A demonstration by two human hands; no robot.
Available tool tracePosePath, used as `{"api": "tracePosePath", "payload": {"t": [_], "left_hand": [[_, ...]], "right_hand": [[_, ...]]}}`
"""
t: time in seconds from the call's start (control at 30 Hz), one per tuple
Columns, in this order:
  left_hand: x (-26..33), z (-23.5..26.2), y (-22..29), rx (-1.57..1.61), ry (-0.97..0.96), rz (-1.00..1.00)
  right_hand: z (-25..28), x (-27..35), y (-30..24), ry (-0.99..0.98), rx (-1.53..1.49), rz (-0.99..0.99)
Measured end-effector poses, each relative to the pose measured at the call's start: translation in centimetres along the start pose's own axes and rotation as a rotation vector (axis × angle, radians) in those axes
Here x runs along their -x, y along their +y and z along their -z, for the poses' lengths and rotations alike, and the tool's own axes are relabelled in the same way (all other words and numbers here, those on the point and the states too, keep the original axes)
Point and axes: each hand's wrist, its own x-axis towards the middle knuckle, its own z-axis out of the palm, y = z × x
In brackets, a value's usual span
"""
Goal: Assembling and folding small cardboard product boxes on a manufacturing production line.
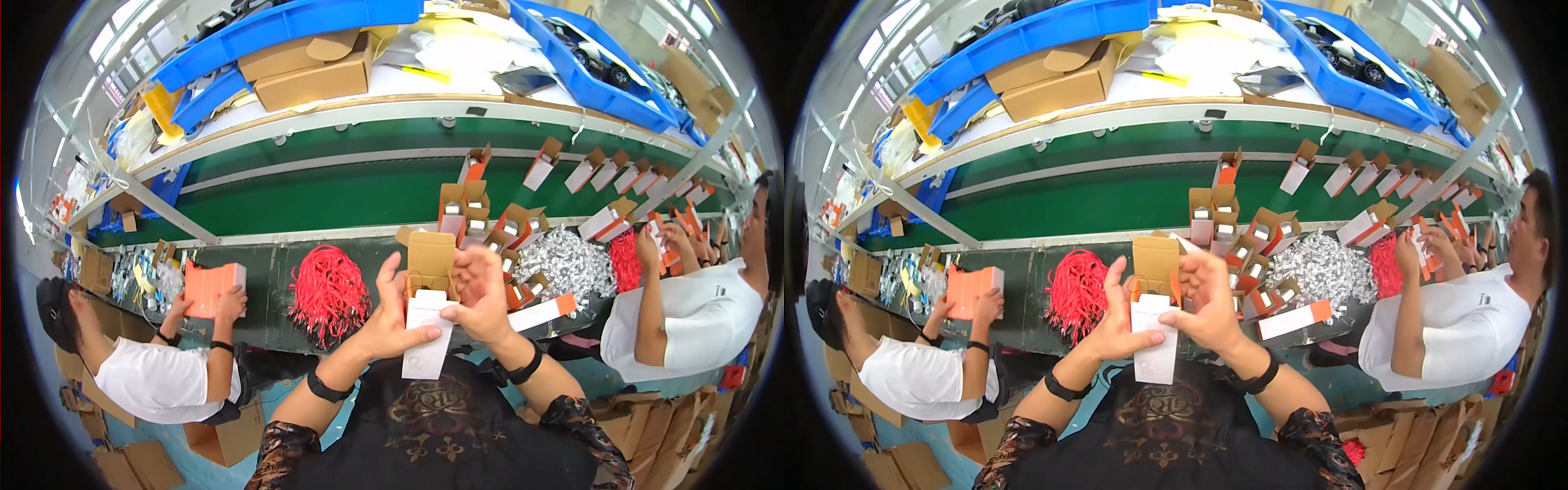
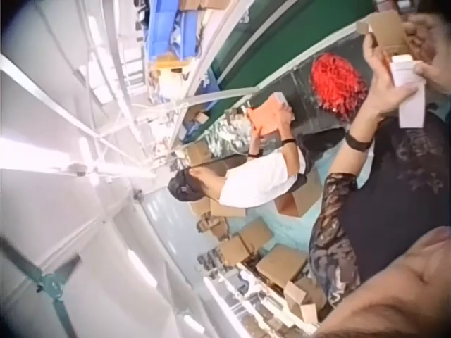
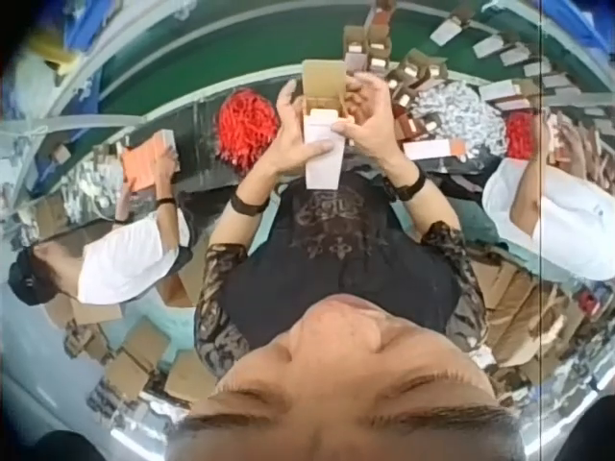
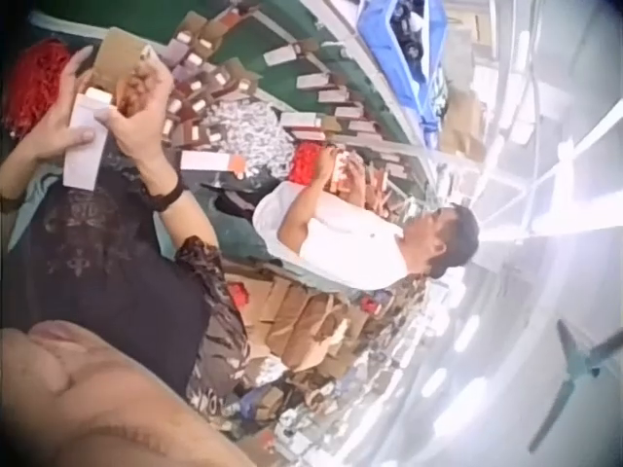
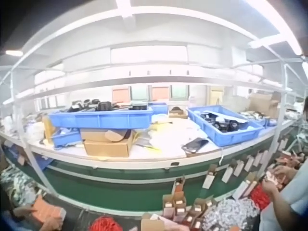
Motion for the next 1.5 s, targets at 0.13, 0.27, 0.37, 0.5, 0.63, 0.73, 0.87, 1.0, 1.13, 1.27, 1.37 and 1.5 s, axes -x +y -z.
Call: {"api": "tracePosePath", "payload": {"t": [0.13, 0.27, 0.37, 0.5, 0.63, 0.73, 0.87, 1.0, 1.13, 1.27, 1.37, 1.5], "left_hand": [[0.9, 0.1, -0.9, -0.158, -0.020, -0.130], [0.7, 0.5, -0.3, -0.197, -0.057, 0.023], [-0.1, -0.2, -0.2, -0.115, -0.034, 0.134], [-0.1, -2.6, -1.0, 0.037, 0.103, -0.013], [0.2, -2.2, -1.2, 0.135, 0.096, 0.017], [-0.3, -3.0, -0.7, 0.085, 0.078, 0.022], [0.2, -2.9, -2.4, 0.080, 0.302, -0.142], [-1.2, -3.4, -0.7, 0.338, 0.386, -0.015], [-2.2, -3.3, 0.1, 0.249, 0.430, 0.071], [-2.8, -3.6, 0.4, 0.047, 0.492, 0.133], [-3.1, -2.9, 0.6, -0.157, 0.407, 0.058], [-3.2, -1.4, 0.7, -0.261, 0.216, 0.057]], "right_hand": [[0.9, 0.0, 0.2, -0.118, 0.401, 0.190], [0.6, -0.1, -0.8, -0.022, 0.271, 0.100], [0.9, 0.1, 0.1, 0.011, 0.251, 0.134], [1.2, -0.4, -1.0, -0.046, 0.276, 0.105], [3.3, -2.1, -3.5, -0.327, 0.514, 0.006], [2.6, -2.2, -4.2, -0.322, 0.491, -0.046], [1.8, -1.2, -4.4, -0.131, 0.449, -0.127], [1.9, -0.7, -4.3, 0.049, 0.472, -0.257], [1.4, -1.6, -4.7, 0.094, 0.478, -0.377], [2.0, -2.6, -3.3, 0.175, 0.549, -0.260], [1.8, -2.4, -2.9, 0.183, 0.511, -0.251], [0.9, -2.1, -3.1, 0.126, 0.543, -0.282]]}}
